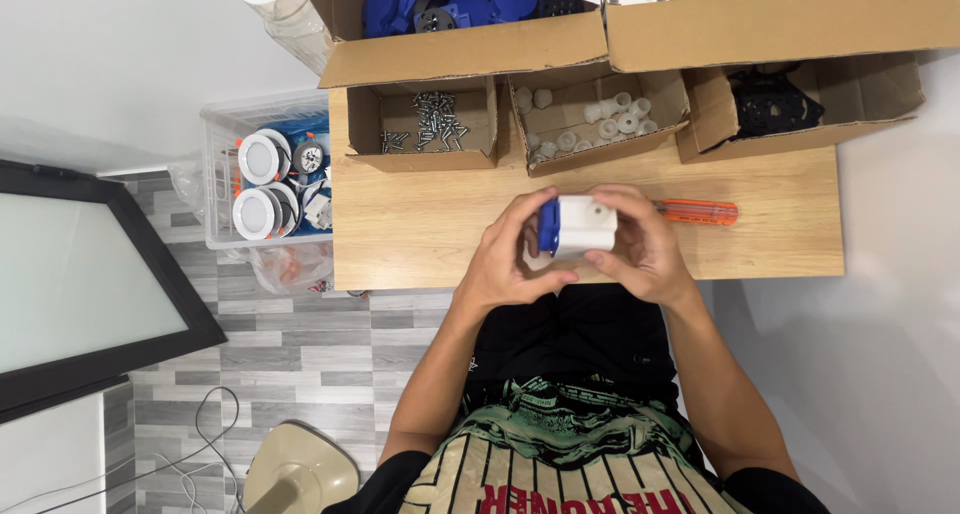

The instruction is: The person assembles a small blue electrical box by using a screwdriver to tighten screws into the casing. They handle various components from cardboard boxes, including screws, white plastic caps, and black plastic parts, placing them into the box and securing them.

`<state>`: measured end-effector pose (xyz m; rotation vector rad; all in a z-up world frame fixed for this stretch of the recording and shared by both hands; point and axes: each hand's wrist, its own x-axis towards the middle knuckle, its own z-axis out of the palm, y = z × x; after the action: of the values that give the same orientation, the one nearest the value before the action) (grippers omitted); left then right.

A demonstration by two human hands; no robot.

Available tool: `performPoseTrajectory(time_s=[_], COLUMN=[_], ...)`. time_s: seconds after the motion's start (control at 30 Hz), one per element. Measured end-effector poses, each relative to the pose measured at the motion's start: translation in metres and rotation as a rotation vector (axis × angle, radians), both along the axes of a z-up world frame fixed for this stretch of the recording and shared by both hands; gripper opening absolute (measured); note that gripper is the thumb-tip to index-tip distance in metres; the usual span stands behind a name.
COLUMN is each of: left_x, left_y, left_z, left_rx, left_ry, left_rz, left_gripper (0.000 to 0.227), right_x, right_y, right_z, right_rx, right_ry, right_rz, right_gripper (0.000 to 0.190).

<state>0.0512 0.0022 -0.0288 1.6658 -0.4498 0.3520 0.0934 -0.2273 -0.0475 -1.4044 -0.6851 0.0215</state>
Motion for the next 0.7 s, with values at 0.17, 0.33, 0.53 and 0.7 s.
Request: performPoseTrajectory(time_s=[0.17,0.33,0.53,0.7], left_x=[0.003,-0.003,-0.001,0.000], left_y=[-0.003,-0.004,-0.002,-0.004], left_z=[0.023,0.031,0.037,0.020], left_rx=[-0.006,0.003,0.056,0.052], left_ry=[-0.140,-0.160,-0.129,0.010], left_rz=[-0.027,-0.038,-0.051,-0.056], left_gripper=[0.064,0.049,0.073,0.104], right_x=[-0.002,-0.001,-0.003,-0.004], right_y=[0.006,0.002,-0.001,0.001], right_z=[0.022,0.002,-0.007,-0.002], right_rx=[0.003,-0.008,0.019,0.037], right_ry=[0.023,0.184,0.172,0.103], right_rz=[0.058,0.096,0.049,0.054], right_gripper=[0.087,0.093,0.094,0.089])
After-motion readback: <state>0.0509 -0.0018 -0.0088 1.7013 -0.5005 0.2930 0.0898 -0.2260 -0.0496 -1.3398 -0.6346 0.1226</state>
